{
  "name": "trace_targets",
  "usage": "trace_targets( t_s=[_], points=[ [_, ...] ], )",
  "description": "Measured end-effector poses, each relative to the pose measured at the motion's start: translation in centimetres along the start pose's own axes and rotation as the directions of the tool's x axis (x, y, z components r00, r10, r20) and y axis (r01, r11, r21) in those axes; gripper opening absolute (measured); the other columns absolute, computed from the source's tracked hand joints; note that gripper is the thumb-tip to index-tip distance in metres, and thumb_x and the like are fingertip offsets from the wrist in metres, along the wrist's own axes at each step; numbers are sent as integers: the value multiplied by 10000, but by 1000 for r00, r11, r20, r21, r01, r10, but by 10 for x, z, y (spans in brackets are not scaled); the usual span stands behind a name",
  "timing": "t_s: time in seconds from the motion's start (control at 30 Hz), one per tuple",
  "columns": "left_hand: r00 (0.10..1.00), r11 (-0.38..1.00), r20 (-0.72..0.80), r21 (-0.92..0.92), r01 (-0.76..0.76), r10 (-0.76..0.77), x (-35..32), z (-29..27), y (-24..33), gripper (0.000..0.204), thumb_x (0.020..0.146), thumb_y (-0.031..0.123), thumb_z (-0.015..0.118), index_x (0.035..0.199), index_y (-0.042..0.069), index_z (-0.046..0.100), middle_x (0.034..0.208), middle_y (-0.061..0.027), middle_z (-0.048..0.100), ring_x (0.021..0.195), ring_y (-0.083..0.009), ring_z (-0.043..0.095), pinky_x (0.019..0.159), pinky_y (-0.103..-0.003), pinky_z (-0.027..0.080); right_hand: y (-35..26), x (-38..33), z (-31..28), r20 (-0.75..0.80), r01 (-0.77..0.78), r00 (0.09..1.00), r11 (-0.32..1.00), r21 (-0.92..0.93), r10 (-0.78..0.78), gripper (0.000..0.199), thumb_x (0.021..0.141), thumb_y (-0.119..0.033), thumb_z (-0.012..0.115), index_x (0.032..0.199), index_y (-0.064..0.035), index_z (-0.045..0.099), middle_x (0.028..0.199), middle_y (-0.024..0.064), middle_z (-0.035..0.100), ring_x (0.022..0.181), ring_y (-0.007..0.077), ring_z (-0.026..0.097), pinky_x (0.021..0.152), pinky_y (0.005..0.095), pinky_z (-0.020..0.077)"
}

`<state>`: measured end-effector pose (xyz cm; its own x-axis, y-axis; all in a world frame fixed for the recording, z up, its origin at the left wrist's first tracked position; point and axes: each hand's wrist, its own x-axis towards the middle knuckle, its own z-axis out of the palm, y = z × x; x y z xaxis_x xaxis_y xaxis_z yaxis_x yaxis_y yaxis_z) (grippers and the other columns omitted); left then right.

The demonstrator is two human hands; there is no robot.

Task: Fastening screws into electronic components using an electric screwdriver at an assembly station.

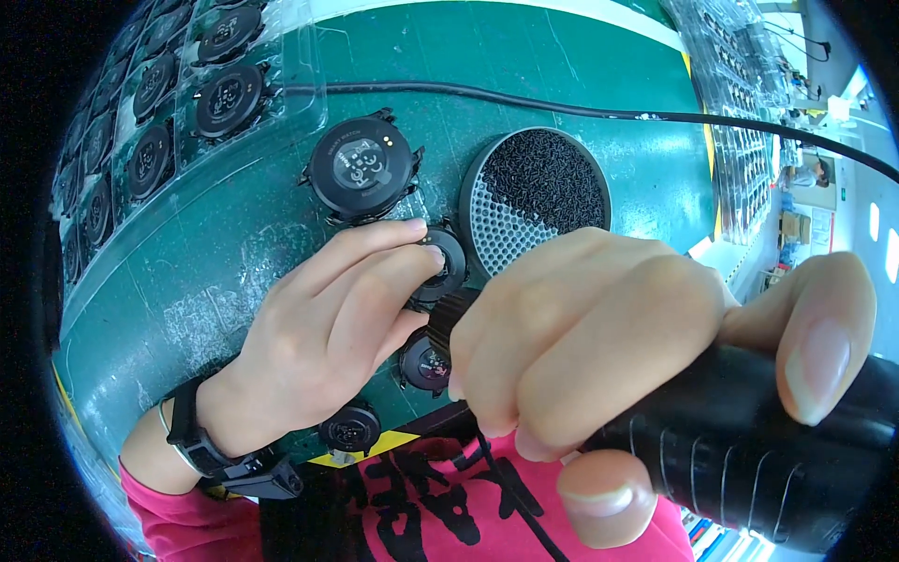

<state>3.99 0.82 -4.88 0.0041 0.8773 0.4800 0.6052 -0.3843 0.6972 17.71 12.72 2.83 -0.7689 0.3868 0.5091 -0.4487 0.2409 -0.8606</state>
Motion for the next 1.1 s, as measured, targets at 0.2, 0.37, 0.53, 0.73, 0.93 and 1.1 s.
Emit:
trace_targets(
  t_s=[0.2,0.37,0.53,0.73,0.93,1.1],
  points=[
    [1000,1000,-4,4,4,-4,0,0,2,529,671,-18,751,1154,-76,544,1137,-178,619,1070,-388,630,839,-422,583,13,-9,4,-84,149,986,988,43,-145,522,899,-85,636,1307,-26,315,726,78,595,447,152,602,404,259,546],
    [1000,1000,-14,18,9,-9,-3,1,1,488,701,-15,720,1154,-70,548,1135,-164,614,1066,-373,628,830,-411,586,17,-3,7,56,179,982,982,59,-182,527,901,-92,664,1310,-49,335,714,64,610,447,147,601,395,254,531],
    [998,996,-60,91,-3,9,-9,7,-3,441,731,-28,668,1154,-59,549,1101,-145,606,1048,-343,630,813,-385,590,20,-6,14,133,190,973,982,9,-190,528,902,-105,673,1314,-59,347,723,60,621,455,146,605,412,254,534],
    [1000,992,-12,122,14,-13,-11,4,-2,429,744,-16,649,1159,-50,545,1080,-136,594,1028,-319,630,802,-358,589,18,-4,20,234,202,955,977,-73,-181,530,905,-124,687,1321,-74,364,735,53,638,467,144,612,438,254,537],
    [999,993,34,121,15,-19,-13,0,-3,455,743,13,671,1174,-47,538,1080,-135,590,1038,-306,616,827,-345,576,22,-6,16,173,221,962,974,-48,-210,540,908,-147,687,1338,-87,366,743,48,639,489,139,622,471,243,547],
    [991,997,112,34,68,-72,-11,-5,-4,479,734,21,684,1183,-51,533,1080,-137,588,1040,-302,609,845,-344,566,22,-6,15,176,220,962,974,-50,-209,541,898,-140,686,1343,-92,382,751,42,631,502,127,625,476,231,546]
  ],
)
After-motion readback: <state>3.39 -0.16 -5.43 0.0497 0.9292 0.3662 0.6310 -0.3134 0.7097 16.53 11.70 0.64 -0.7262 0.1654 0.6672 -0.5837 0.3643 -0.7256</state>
